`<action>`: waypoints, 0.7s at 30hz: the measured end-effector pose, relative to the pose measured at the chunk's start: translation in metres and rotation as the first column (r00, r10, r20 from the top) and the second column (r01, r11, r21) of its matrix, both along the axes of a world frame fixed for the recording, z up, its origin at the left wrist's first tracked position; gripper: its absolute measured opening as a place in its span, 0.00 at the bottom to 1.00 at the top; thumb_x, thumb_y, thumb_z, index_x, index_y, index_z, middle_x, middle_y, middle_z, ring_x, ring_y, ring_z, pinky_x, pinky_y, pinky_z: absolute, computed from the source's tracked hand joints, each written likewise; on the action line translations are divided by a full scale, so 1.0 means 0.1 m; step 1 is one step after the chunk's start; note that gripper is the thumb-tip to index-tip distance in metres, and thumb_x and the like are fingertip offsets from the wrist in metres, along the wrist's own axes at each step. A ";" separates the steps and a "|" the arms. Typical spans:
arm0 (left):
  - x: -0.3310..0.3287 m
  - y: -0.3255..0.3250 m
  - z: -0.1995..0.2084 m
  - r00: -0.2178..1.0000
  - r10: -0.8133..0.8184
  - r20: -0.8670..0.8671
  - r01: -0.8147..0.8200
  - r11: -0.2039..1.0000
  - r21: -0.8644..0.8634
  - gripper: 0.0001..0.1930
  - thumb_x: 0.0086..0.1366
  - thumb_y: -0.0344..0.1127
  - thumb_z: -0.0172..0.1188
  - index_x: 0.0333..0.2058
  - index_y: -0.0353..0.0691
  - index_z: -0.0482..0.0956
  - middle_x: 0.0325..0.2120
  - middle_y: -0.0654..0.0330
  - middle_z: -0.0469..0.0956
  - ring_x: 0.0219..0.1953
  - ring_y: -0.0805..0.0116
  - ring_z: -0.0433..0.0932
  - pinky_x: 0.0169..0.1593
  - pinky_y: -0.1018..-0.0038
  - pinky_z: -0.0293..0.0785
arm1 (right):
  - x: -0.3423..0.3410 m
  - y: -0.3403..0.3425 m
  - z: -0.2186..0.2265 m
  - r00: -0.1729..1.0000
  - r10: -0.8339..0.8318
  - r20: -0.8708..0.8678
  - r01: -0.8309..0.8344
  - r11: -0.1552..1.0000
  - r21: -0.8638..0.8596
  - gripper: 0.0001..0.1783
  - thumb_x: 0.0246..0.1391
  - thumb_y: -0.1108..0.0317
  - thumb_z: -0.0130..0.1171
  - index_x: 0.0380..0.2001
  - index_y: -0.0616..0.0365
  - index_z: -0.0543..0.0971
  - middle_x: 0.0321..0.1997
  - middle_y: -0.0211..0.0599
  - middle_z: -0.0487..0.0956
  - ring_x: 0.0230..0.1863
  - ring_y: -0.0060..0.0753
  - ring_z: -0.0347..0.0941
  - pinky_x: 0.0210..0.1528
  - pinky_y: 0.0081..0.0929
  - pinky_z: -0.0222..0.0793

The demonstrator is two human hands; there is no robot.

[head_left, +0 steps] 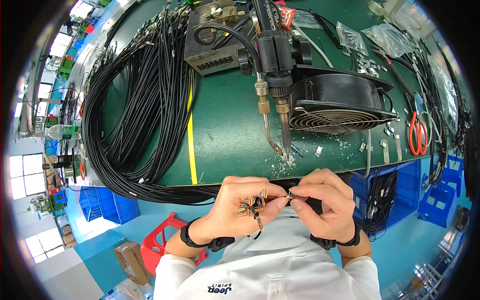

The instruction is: The person aligns a wire with a connector, trims it with pliers, and positions the assembly against a soldering iron. They then repeat the process, aligning another wire with a connector and holding it against the soldering iron to be joined.

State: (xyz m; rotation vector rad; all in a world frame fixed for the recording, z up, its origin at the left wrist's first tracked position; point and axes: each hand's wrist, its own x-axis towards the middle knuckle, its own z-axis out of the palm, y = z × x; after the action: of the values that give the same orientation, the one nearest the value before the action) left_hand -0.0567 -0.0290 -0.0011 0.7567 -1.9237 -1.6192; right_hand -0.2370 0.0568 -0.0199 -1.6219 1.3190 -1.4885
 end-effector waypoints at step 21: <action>0.02 0.01 0.01 1.000 -0.007 0.011 0.007 1.000 -0.011 0.04 0.52 0.20 0.63 0.28 0.32 0.82 0.17 0.60 0.76 0.17 0.76 0.70 0.21 0.80 0.62 | 0.06 0.06 0.03 0.980 -0.025 0.199 0.000 0.992 0.126 0.16 0.45 0.83 0.64 0.40 0.67 0.82 0.36 0.43 0.77 0.33 0.30 0.74 0.33 0.23 0.72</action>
State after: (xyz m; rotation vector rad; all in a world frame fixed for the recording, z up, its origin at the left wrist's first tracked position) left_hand -0.0552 -0.0281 -0.0001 0.7566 -1.9433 -1.6105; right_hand -0.2306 0.0625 -0.0165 -1.3495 1.2844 -1.5018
